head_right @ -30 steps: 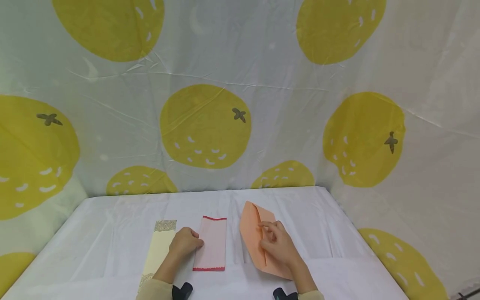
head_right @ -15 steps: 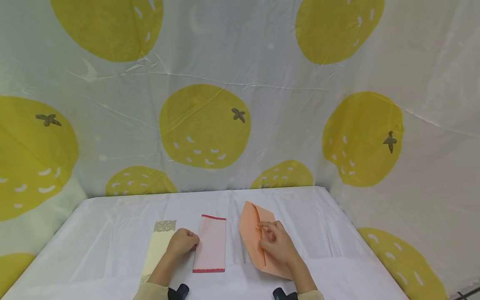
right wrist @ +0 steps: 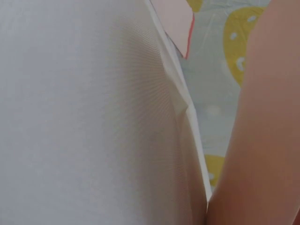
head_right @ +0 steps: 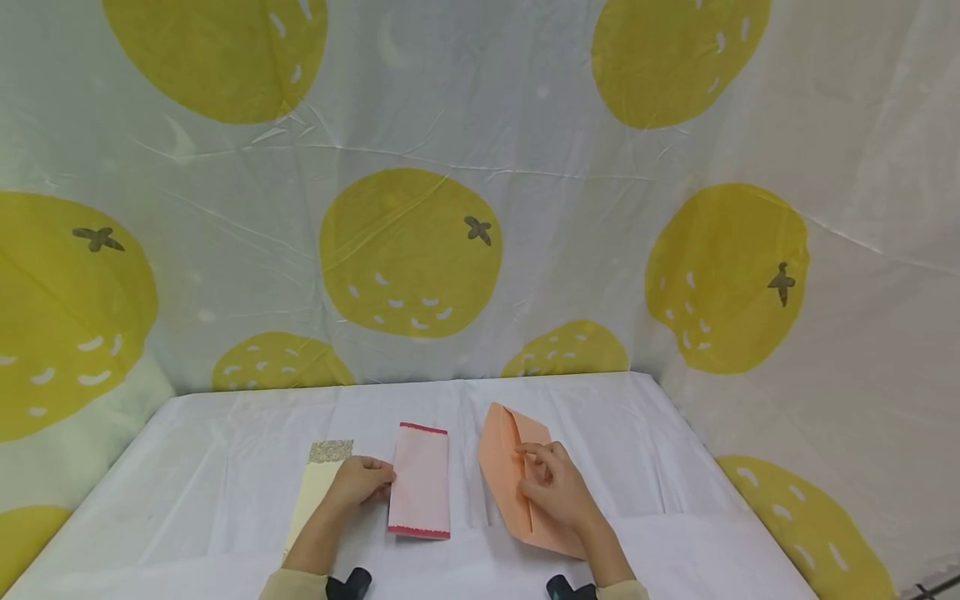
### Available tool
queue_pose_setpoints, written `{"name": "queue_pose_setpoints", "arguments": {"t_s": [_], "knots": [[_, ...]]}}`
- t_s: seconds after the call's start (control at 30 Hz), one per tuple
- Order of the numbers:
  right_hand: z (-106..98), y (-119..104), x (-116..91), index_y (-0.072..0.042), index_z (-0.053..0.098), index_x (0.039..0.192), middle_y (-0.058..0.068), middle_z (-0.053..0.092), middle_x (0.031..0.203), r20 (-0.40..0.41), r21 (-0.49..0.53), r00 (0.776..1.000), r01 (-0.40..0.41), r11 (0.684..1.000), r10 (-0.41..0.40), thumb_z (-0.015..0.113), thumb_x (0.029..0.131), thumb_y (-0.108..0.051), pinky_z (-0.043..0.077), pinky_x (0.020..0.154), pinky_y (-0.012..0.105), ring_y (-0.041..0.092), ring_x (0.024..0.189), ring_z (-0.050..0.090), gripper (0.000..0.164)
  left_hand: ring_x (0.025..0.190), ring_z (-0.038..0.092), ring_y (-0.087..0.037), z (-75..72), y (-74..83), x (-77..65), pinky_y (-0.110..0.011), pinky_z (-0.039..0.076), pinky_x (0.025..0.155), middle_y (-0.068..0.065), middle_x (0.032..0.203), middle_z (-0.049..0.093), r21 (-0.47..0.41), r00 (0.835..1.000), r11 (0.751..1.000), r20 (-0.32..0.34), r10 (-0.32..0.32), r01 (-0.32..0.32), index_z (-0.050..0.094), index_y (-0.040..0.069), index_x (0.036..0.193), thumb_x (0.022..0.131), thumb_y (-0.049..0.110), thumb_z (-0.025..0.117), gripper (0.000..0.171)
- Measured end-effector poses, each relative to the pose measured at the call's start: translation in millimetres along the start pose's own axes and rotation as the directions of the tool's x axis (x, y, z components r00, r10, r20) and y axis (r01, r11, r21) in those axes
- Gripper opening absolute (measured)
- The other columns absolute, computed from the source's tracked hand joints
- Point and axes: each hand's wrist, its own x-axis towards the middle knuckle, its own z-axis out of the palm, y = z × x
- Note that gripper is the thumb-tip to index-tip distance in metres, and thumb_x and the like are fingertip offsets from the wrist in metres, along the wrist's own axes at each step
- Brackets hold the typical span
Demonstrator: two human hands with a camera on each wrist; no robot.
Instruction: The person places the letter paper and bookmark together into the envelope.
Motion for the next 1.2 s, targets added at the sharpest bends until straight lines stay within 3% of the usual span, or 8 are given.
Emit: {"name": "queue_pose_setpoints", "arguments": {"t_s": [0.23,0.47,0.77,1.0,1.2], "knots": [[-8,-36,-5,-0.001,0.065,0.115,0.013,0.045,0.090,0.005,0.007,1.000,0.021,1.000,-0.021,0.070,0.076,0.005,0.036,0.060,0.025,0.029,0.070,0.042,0.040,0.061,0.059,-0.012,-5.5,4.0,0.5,-0.023,0.050,0.058,-0.007,0.073,0.063,-0.094,0.999,0.995,0.007,-0.039,0.039,0.066,-0.010,0.096,0.087,0.004,0.066,0.016],[-1,0,0,-0.010,0.066,0.118,0.006,0.043,0.092,0.003,0.027,1.000,0.030,0.999,-0.030,0.074,0.076,-0.002,0.036,0.061,0.026,0.020,0.071,0.041,0.044,0.066,0.060,-0.012,-8.1,10.1,-0.8,-0.020,0.051,0.061,-0.008,0.081,0.065,-0.170,0.997,0.983,0.052,-0.060,0.068,0.065,-0.008,0.104,0.091,0.009,0.066,0.022],[-2,-18,-3,-0.003,0.065,0.115,0.013,0.045,0.091,-0.015,0.000,1.000,0.026,1.000,-0.026,0.071,0.075,0.005,0.035,0.060,0.026,0.024,0.070,0.040,0.041,0.063,0.060,-0.011,-8.6,26.4,-8.8,-0.018,0.050,0.059,-0.006,0.078,0.066,-0.253,0.995,0.967,0.100,-0.006,0.031,0.064,-0.009,0.108,0.091,0.012,0.067,0.028],[-1,0,-1,-0.015,0.066,0.117,0.005,0.045,0.093,0.005,0.015,1.000,-0.013,1.000,0.013,0.075,0.076,-0.006,0.036,0.062,0.026,0.016,0.073,0.040,0.043,0.061,0.057,-0.008,0.4,35.8,-12.6,-0.016,0.050,0.059,-0.005,0.075,0.064,-0.330,0.988,0.944,0.149,0.045,0.006,0.065,-0.011,0.105,0.089,0.009,0.068,0.025],[-1,5,0,-0.016,0.067,0.117,0.006,0.045,0.094,0.016,0.050,1.000,0.002,0.999,-0.003,0.076,0.076,-0.009,0.036,0.062,0.026,0.017,0.073,0.040,0.043,0.061,0.058,-0.008,10.4,42.2,-13.9,-0.017,0.051,0.060,-0.006,0.075,0.064,-0.338,0.981,0.941,0.187,0.057,0.009,0.066,-0.010,0.103,0.088,0.008,0.068,0.023]]}}
